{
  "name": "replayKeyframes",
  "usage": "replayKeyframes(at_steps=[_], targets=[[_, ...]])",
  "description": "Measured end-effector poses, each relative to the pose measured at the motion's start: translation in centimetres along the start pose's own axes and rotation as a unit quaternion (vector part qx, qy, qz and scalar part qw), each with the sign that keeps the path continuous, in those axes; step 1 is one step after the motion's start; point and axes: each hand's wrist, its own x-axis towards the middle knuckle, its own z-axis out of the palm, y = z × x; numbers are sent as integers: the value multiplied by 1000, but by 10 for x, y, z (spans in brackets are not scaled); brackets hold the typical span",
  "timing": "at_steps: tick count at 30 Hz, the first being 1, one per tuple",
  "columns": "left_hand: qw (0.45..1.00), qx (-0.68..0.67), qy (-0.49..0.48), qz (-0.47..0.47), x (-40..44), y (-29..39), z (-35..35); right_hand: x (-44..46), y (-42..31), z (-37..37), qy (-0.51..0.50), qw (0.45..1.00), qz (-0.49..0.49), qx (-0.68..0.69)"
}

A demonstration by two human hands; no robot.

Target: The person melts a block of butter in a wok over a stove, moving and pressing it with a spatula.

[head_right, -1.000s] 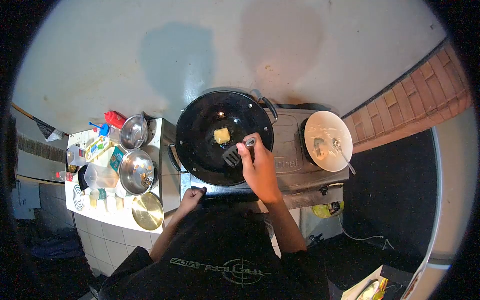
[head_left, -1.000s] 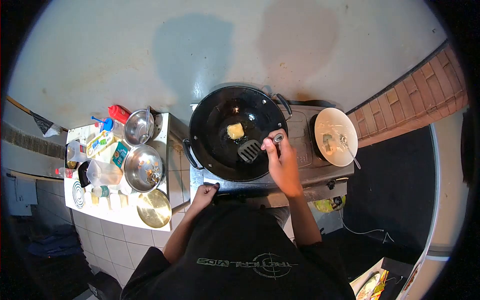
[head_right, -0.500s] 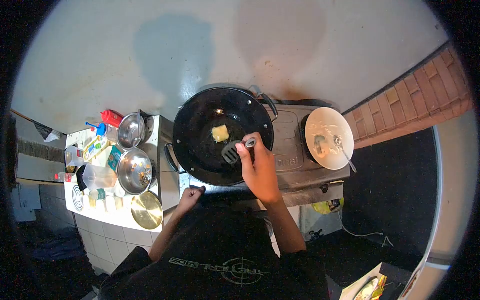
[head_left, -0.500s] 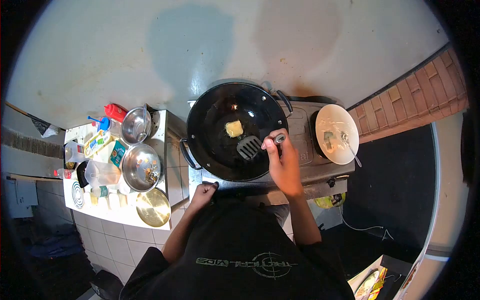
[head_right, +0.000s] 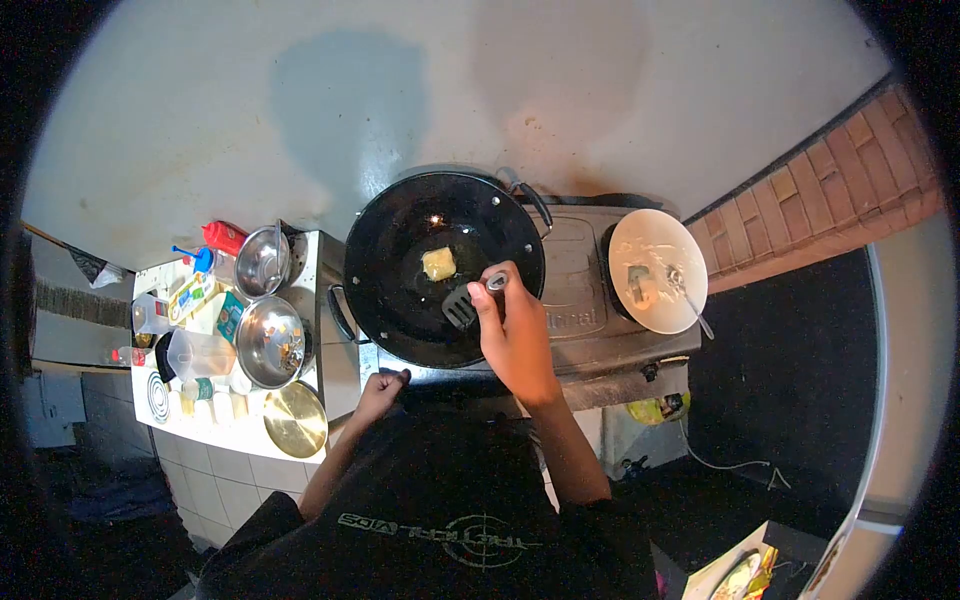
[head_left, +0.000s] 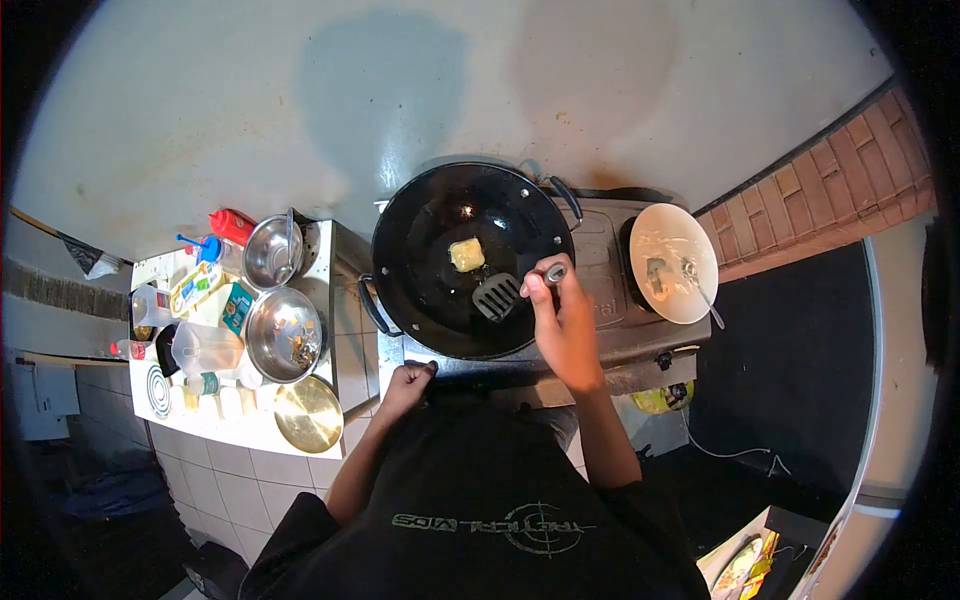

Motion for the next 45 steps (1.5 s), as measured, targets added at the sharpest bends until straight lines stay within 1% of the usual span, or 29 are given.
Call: replayKeyframes(at_steps=[1,5,8,10,11,14,16,18,19,20,23,25,28,30,32,33,35,37,39,41,43,45], targets=[[1000,0,-1,-16,0,0,0,0,-2,-1,-11,999,26,-25],[998,-4,-3,-60,-3,16,0,0,4,3,-15,999,27,-9],[998,11,9,-56,-5,22,1,1,5,4,-25,999,23,-7],[999,1,3,-43,-4,11,0,-1,4,4,15,999,-23,32],[1000,-8,-1,-26,-1,5,1,-2,5,3,13,999,-25,30],[1000,7,10,-17,2,-4,2,0,7,-1,40,997,-53,45],[1000,19,12,-17,2,-3,0,0,7,-3,25,999,-27,-6],[999,31,11,-19,1,1,1,2,5,-5,11,1000,-19,-8],[1000,8,9,-23,0,4,3,2,4,-5,-4,1000,-11,-15],[999,-16,7,-27,-2,8,3,2,3,-4,-5,1000,-9,-13],[999,-19,3,-35,-3,10,2,2,1,-3,3,1000,-12,-3],[999,-29,5,-32,-2,7,3,2,0,-3,-9,999,3,-34],[999,-15,11,-29,-1,3,3,4,10,1,-28,999,4,-26],[1000,-11,16,-24,-2,1,3,5,15,4,-25,999,-15,-27],[1000,-10,12,-23,1,-2,2,5,14,6,14,999,-35,35],[1000,-9,12,-17,0,0,2,5,18,6,23,998,-44,41],[1000,18,13,-13,0,2,1,5,16,5,19,999,-33,38],[1000,8,9,-11,-1,9,0,7,11,4,16,999,-22,33],[1000,-4,5,-11,-3,12,1,8,8,4,-16,999,-12,-36],[999,-4,4,-41,-4,12,1,9,15,7,-28,999,-8,-30],[999,-5,5,-37,-2,10,1,8,18,9,-42,999,-5,-24],[999,-3,3,-32,-2,7,0,7,16,9,-4,999,-30,12]])
